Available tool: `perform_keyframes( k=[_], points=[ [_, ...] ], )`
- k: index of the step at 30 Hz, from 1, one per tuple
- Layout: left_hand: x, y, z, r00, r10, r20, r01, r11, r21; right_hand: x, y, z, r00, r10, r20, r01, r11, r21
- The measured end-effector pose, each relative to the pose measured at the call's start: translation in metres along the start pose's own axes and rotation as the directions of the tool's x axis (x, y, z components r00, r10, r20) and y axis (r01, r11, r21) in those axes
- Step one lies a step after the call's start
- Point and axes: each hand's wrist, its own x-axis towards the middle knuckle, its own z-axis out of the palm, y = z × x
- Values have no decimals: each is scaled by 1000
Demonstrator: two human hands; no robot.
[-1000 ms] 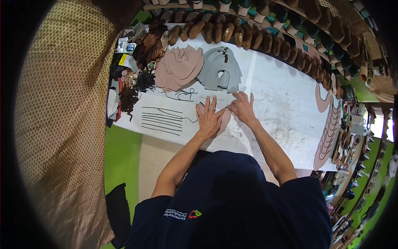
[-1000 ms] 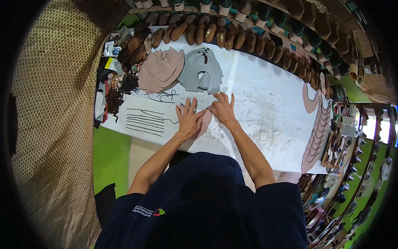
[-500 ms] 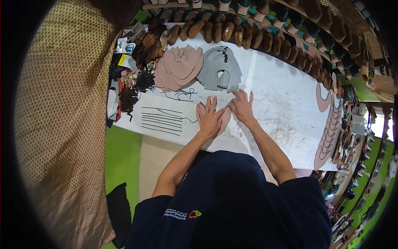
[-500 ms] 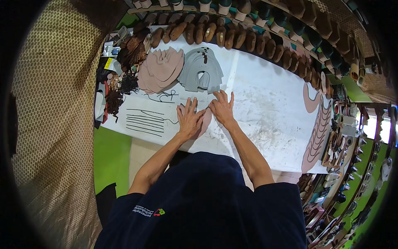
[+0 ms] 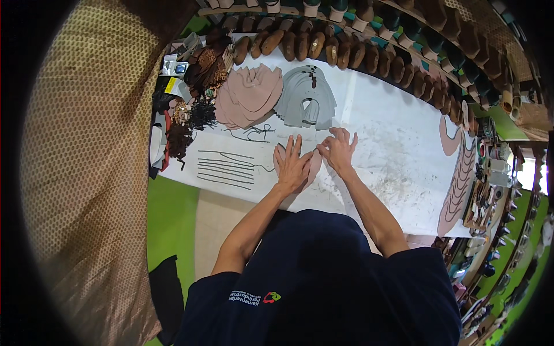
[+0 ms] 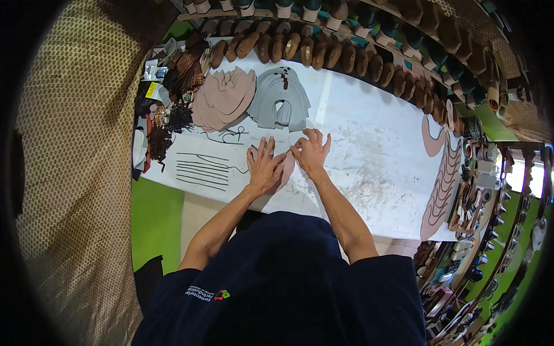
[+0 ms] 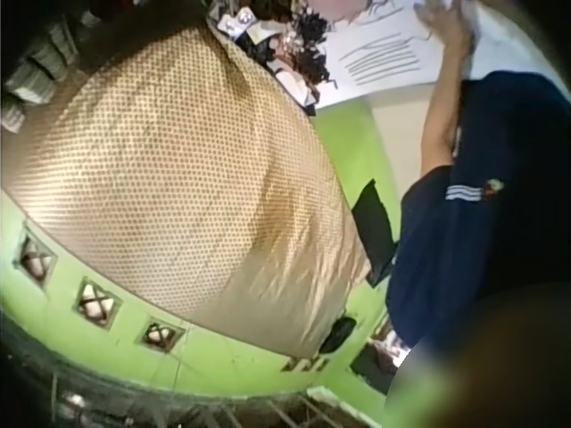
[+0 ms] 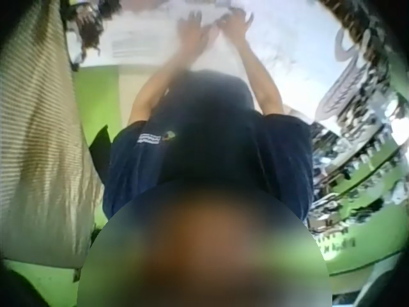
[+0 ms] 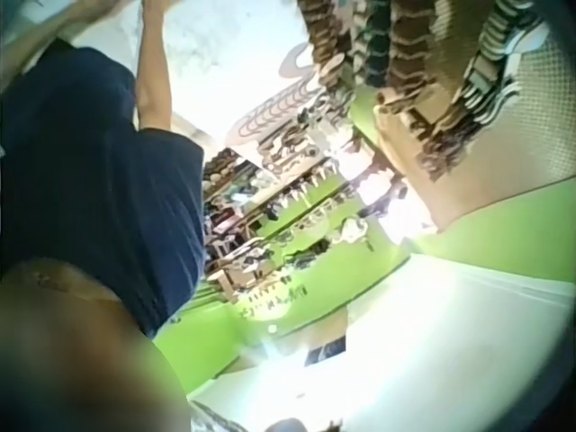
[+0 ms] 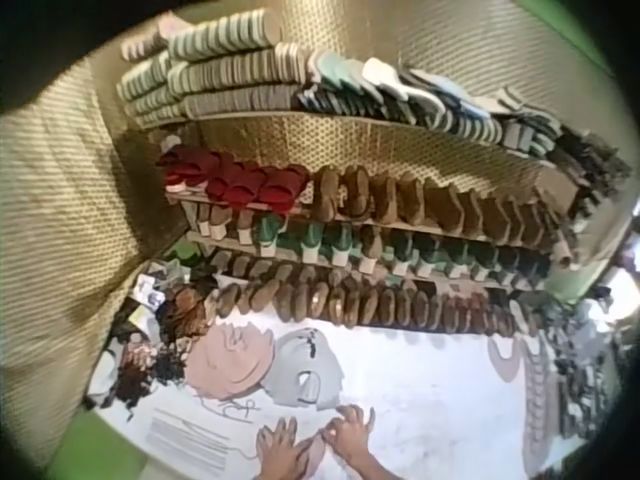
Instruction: Organize and align various shoe upper components on a workbench in preparation for stitching.
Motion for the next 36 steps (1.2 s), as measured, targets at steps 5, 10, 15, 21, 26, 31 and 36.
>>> perform_keyframes(
  k=[5, 10, 15, 21, 26, 31, 36],
  points=[
    [-16, -3, -13, 998, -47, -44, 46, 998, -30, -11, 12, -7, 978, -56, -199, 79, 991, 109],
    [-58, -22, -18, 997, -73, -16, 74, 996, 52, -40, 25, 3, 911, -403, -81, 401, 915, -47],
    [-82, -28, -15, 995, -102, -12, 103, 989, 106, -40, 20, 12, 884, -467, 10, 466, 880, -94],
    [-92, -28, -15, 994, -106, -31, 109, 988, 110, -47, 12, 9, 904, -427, -20, 423, 901, -91],
    [-90, -26, -18, 988, -151, -4, 151, 982, 111, -59, 9, 16, 841, -537, 66, 540, 841, -44],
    [-86, -27, -19, 989, -146, 7, 144, 982, 120, -66, 6, 19, 850, -521, 74, 525, 850, -48],
    [-81, -26, -23, 979, -186, 85, 173, 975, 142, -73, 5, 21, 818, -564, 116, 571, 820, -41]
  ],
)
